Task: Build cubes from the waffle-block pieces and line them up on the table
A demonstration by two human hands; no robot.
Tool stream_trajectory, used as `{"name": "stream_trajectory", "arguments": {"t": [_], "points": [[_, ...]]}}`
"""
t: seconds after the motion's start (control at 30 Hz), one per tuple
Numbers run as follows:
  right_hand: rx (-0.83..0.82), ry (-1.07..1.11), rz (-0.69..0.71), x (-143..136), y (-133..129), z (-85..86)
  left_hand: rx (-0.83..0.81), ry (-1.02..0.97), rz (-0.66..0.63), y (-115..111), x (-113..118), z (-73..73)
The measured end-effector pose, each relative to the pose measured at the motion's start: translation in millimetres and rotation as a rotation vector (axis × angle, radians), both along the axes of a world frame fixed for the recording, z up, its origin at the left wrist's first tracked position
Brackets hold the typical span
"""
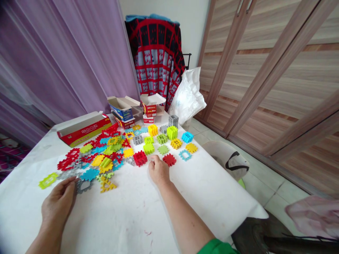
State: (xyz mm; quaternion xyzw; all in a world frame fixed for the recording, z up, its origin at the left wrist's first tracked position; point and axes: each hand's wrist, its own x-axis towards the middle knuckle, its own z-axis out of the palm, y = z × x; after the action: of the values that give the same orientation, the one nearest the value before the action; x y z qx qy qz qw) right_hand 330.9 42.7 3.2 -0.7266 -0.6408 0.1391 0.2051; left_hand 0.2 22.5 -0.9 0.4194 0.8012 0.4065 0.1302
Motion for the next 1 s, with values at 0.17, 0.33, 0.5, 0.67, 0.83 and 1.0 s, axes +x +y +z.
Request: {"name": "stream_trajectory", "arguments": {"t": [0.17,0.33,0.5,0.67,0.83,1.0], "points": [[-0.027,-0.109,0.023,-6.0,0.2,3.3,-0.003,0.017,0.013,0.1,0.8,0.1],[-0.074,-0.178,0.048,-10.6,0.9,8.5,-0.005,-0.005,-0.011,1.1,-2.5,-4.6],[-0.094,-0.199,0.058,-10.1,3.5,11.5,-0.002,-0.002,-0.011,0.3,-4.8,-6.6],[-0.104,-0.191,0.076,-10.0,3.4,12.5,0.020,0.004,-0.017,1.1,-7.4,-10.5],[-0.095,-0.197,0.076,-9.9,3.4,12.0,0.002,-0.004,-0.027,2.2,-8.6,-12.4],[-0.108,-0.198,0.070,-10.1,3.5,12.7,0.004,-0.003,-0.012,1.0,-4.3,-6.3]]}}
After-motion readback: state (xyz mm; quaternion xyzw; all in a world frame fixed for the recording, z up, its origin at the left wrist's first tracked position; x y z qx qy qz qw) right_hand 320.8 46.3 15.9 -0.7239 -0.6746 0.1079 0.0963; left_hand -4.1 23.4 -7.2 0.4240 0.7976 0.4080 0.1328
